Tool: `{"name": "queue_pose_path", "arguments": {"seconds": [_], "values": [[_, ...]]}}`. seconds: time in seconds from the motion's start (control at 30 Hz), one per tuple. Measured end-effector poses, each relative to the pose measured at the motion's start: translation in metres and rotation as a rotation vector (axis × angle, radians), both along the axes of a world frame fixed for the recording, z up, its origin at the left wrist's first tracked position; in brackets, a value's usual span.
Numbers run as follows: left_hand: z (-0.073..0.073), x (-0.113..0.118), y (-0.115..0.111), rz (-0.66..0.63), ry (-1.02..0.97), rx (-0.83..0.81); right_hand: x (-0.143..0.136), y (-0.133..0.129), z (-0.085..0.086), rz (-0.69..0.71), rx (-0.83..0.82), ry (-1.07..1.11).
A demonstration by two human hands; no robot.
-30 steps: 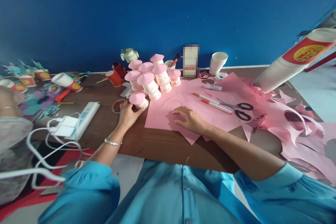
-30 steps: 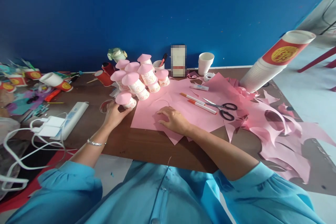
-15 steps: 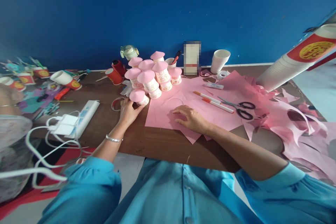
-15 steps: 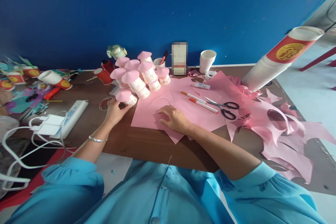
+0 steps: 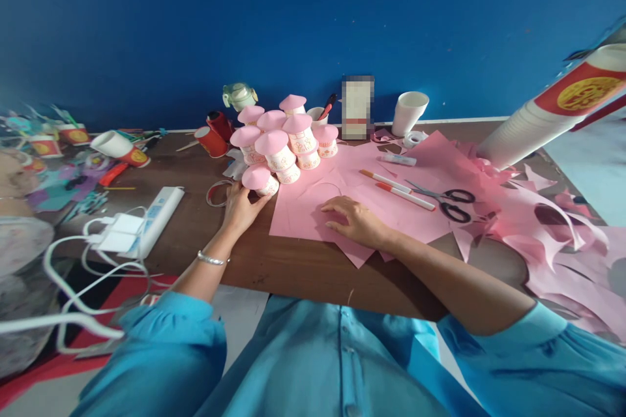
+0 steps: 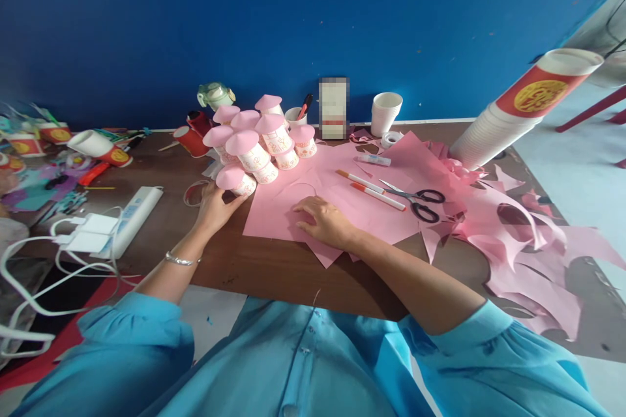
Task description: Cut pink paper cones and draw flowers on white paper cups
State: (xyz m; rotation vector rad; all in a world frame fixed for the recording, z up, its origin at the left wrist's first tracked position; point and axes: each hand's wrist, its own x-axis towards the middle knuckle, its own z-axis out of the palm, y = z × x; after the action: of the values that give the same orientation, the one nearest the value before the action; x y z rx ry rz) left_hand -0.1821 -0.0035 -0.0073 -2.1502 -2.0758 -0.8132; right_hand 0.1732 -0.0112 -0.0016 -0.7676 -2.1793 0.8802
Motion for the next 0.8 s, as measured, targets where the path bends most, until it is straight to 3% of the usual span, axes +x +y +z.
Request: {"name": "queue_pose_path", "arguments": {"seconds": [0.5, 0.67, 0.8], "values": [[0.005, 0.002, -0.005, 0.034, -0.041, 0.026, -0.001, 0.000, -0.001, 0.000, 0.000, -0.012], [0.013, 0.003, -0.018, 0.086, -0.081, 0.036, -0.002, 0.000, -0.002, -0.002, 0.005, -0.016], [0.018, 0.017, -0.031, 0.038, -0.120, 0.041, -0.002, 0.000, -0.001, -0.016, 0.003, -0.023]]}}
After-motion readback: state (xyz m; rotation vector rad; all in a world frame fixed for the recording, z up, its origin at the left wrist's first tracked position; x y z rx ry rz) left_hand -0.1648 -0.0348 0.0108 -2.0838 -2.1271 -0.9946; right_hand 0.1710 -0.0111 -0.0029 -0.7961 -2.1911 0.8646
